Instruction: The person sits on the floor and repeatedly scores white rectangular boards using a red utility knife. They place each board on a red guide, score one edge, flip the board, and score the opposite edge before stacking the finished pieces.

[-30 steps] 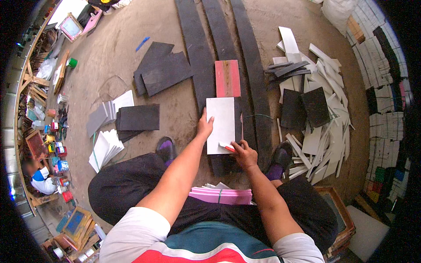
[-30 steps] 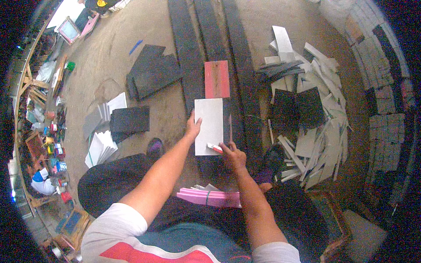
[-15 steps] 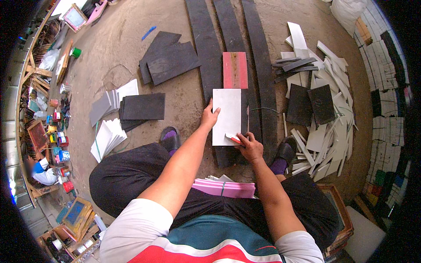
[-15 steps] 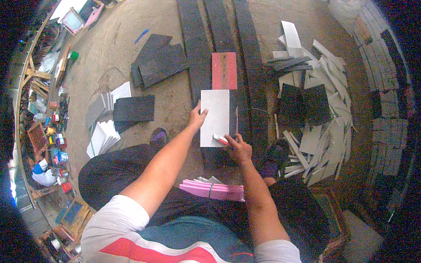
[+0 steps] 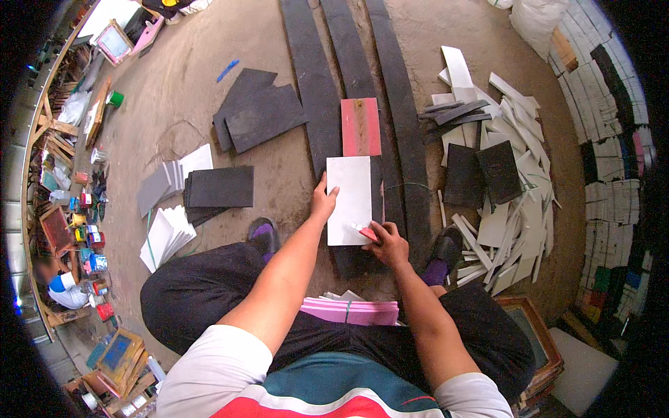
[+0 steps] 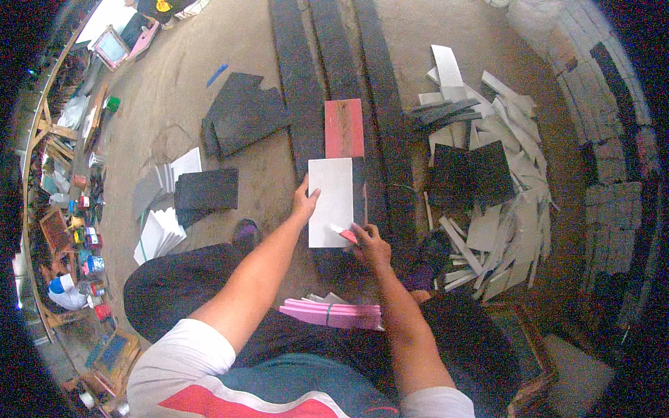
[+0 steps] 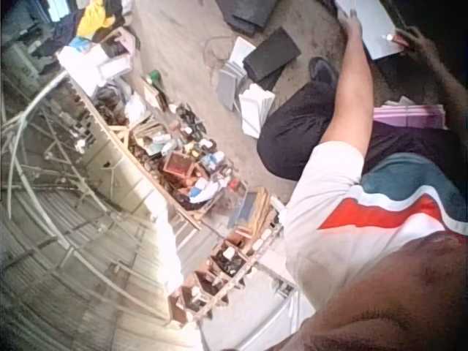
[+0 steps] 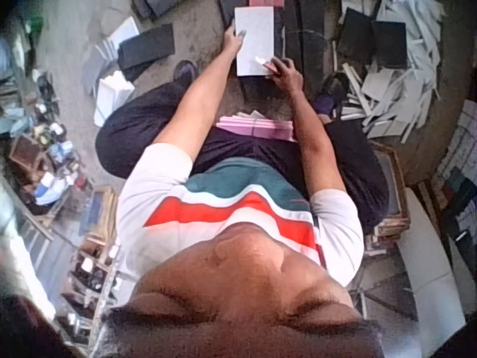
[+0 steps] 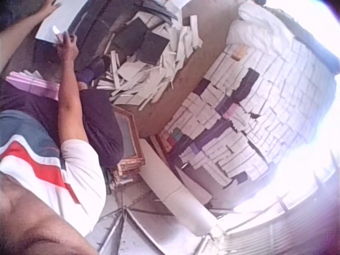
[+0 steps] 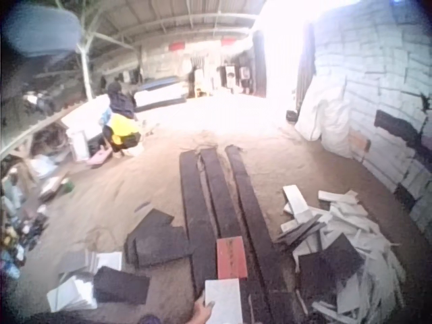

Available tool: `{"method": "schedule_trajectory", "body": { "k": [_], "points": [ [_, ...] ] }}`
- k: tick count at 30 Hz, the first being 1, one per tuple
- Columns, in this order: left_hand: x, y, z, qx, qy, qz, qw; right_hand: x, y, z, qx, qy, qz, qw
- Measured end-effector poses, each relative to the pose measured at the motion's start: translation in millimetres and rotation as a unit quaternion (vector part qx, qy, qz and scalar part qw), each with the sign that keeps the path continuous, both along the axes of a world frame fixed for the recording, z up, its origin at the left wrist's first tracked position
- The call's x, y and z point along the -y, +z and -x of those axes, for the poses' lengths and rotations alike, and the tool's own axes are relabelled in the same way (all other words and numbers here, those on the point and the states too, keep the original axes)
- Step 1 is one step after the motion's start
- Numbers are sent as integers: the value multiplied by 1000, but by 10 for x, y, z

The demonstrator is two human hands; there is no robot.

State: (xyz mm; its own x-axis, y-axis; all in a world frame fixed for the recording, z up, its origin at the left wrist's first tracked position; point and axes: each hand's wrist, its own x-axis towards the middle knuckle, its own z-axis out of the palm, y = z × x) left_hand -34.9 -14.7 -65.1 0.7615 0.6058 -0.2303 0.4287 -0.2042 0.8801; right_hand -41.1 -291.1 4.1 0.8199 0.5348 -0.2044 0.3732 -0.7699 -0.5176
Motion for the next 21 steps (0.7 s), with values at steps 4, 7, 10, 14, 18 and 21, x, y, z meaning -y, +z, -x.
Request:
{"method": "schedule_trajectory", "body": {
  "k": [4,7,10,14,18,21],
  "points": [
    [59,-27,27,-7,24,-8,1000,-60,166,37,-30,-54,42,997],
    [175,111,-27,-53,35,-16,998,12,120,28,-43,-60,27,997],
    [138,50,7,-46,46,-20,998,-38,183,-1,-64,-57,26,996],
    [151,-92,-12,-23,51,-4,998,25,74,15,-43,-63,11,997],
    [203,15,-30,-60,48,14,997,92,49,0,-24,-58,-6,998],
    [142,-52,-21,-57,53,9,997,6,73,-51,-25,-97,-41,994]
  ]
}}
